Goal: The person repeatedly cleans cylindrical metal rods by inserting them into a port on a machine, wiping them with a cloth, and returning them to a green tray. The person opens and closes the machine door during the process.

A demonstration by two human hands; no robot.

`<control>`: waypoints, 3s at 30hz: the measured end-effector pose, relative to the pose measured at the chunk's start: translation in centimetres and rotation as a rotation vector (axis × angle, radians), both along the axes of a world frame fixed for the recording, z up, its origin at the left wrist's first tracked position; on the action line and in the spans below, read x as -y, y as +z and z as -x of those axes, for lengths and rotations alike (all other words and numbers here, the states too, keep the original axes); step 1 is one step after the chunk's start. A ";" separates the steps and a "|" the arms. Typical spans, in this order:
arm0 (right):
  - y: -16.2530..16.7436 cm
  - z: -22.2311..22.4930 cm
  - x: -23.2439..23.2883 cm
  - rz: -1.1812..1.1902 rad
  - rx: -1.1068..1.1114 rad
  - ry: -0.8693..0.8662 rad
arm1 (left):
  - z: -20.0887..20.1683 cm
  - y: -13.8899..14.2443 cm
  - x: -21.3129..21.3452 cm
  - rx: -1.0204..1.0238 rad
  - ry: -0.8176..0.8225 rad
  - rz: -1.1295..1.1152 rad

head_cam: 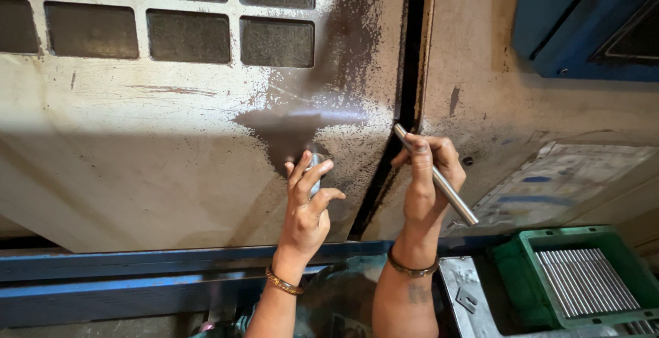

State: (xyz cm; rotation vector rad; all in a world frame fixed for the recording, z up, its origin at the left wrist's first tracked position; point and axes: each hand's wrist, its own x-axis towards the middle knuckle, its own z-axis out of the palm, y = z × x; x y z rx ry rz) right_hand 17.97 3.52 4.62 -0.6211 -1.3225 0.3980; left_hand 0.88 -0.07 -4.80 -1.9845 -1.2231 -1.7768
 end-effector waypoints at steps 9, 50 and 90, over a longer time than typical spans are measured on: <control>0.2 0.0 -0.5 -0.077 0.090 -0.093 | 0.0 -0.1 0.0 0.007 -0.010 0.009; 0.4 0.4 -0.5 -0.069 0.160 -0.165 | 0.2 -0.5 -0.1 0.001 -0.005 -0.005; 0.4 0.1 -0.6 -0.026 0.122 -0.085 | 0.1 -0.4 0.0 0.009 -0.009 0.006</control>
